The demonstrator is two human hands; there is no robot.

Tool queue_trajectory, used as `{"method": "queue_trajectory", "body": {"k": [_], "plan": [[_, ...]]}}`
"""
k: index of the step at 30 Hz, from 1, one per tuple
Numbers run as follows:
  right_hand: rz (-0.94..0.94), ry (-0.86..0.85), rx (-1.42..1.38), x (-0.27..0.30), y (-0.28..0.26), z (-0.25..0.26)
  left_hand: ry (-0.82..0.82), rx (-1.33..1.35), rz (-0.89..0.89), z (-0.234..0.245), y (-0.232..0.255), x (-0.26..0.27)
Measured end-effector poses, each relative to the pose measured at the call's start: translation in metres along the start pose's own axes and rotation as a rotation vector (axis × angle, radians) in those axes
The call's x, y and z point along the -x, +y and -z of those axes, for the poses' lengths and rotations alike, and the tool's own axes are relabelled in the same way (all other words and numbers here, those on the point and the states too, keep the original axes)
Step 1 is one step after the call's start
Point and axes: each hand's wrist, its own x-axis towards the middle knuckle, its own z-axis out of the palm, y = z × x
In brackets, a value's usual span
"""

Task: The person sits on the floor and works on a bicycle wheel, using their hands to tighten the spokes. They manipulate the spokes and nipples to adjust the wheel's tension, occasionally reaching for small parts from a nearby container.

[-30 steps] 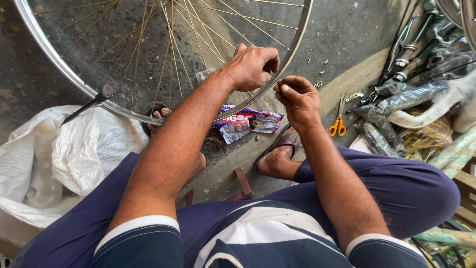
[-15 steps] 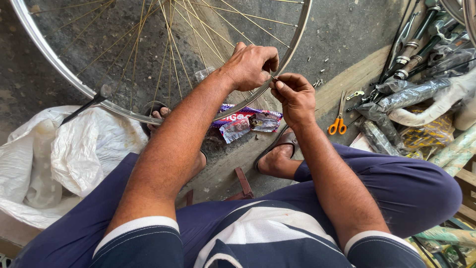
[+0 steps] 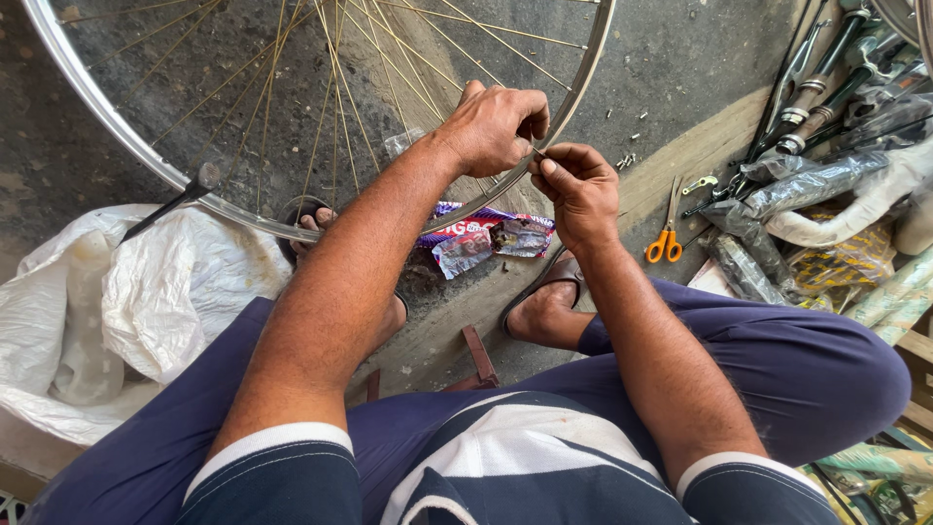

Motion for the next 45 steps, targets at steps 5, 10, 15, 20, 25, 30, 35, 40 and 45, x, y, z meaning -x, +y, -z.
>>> {"method": "queue_trajectory", "body": {"k": [5, 10, 15, 20, 25, 30, 35, 40, 45], "plan": [[0.027, 0.033, 0.049, 0.002, 0.005, -0.001, -0.001, 0.002, -0.005, 0.001, 0.001, 0.0], [0.12, 0.051, 0.192, 0.007, 0.009, -0.007, 0.016, 0.012, -0.02, 0.001, 0.0, 0.0], [0.222, 0.036, 0.321, 0.011, 0.01, -0.011, 0.018, 0.008, -0.022, 0.0, -0.001, -0.001], [0.262, 0.036, 0.405, 0.011, 0.01, -0.012, 0.004, -0.005, 0.001, -0.001, -0.001, -0.001], [0.231, 0.075, 0.473, 0.002, 0.018, -0.012, 0.0, -0.013, 0.002, -0.002, 0.0, -0.001], [0.084, 0.131, 0.434, -0.003, 0.012, -0.015, 0.0, 0.007, 0.002, -0.001, 0.001, 0.0], [0.298, 0.078, 0.614, 0.006, 0.014, -0.027, 0.023, 0.025, -0.015, -0.001, 0.0, 0.002], [0.221, 0.054, 0.528, 0.003, 0.014, -0.022, 0.06, 0.06, -0.054, 0.002, -0.002, -0.003], [0.439, 0.079, 0.711, 0.01, 0.006, -0.034, 0.037, 0.046, -0.029, 0.003, 0.0, -0.002]]}}
